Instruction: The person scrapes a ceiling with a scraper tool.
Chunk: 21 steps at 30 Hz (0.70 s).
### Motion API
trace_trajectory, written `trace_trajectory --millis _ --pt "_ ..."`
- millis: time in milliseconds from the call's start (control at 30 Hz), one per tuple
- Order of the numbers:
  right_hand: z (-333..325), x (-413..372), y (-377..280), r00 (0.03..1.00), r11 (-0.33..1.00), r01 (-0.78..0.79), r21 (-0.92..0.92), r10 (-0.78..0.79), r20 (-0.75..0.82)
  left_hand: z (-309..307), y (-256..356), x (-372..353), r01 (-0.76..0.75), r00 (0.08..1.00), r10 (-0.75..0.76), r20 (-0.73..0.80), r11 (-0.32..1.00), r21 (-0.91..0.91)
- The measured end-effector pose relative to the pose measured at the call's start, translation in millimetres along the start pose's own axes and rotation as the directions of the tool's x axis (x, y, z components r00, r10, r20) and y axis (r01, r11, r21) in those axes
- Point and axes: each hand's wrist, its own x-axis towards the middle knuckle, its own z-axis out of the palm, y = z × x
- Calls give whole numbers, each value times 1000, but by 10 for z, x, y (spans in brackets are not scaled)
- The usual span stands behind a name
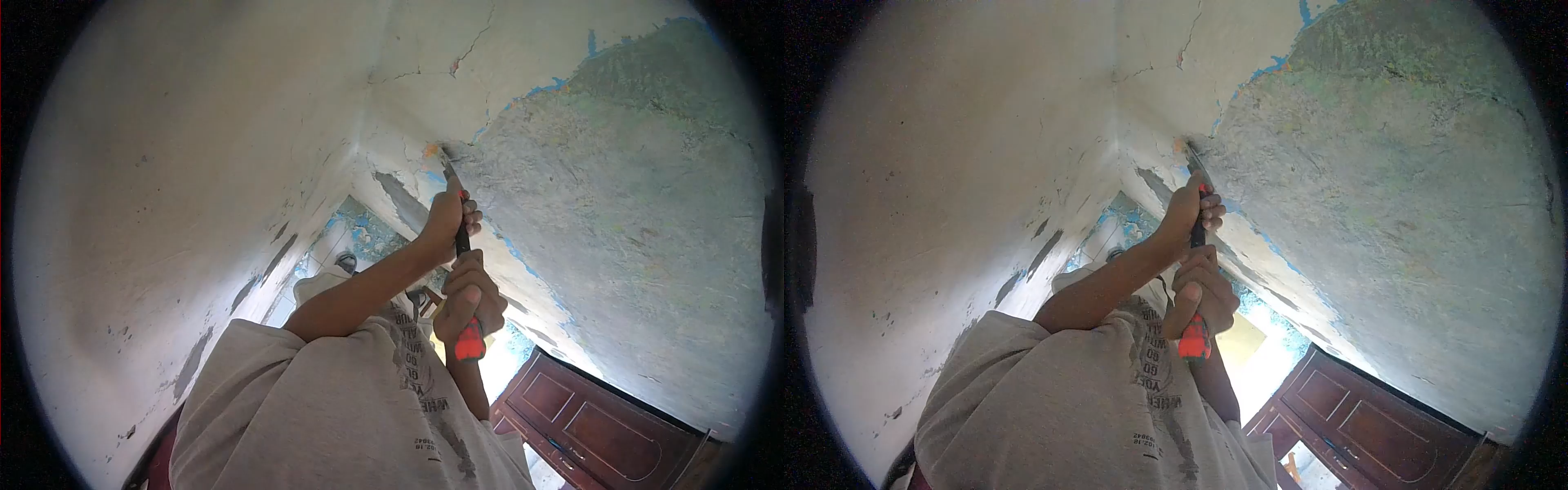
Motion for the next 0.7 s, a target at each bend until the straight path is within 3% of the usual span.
trace_trajectory --millis 33,67,200,333,467,567,700 --pt "28 39 -23 1000 1000 25 8 -25 -5 2 5 25 -10 1000 9 12 1000 7" --pt "43 18 42 1000 999 17 35 -16 -18 -2 23 53 -25 996 27 -82 999 27" --pt "113 43 -84 999 999 47 16 -47 -21 31 29 -40 20 999 -20 32 1000 8" --pt "81 -44 168 999 1000 24 19 -23 -41 -73 76 115 -28 993 30 -110 999 23" --pt "104 -72 -40 997 997 71 0 -71 2 -62 52 22 29 999 -31 33 997 66" --pt "101 -129 52 997 997 73 7 -73 -5 -155 89 149 -9 997 16 -79 996 94" --pt "140 -121 60 998 998 67 9 -67 -20 -133 98 83 98 995 -97 -26 994 54"
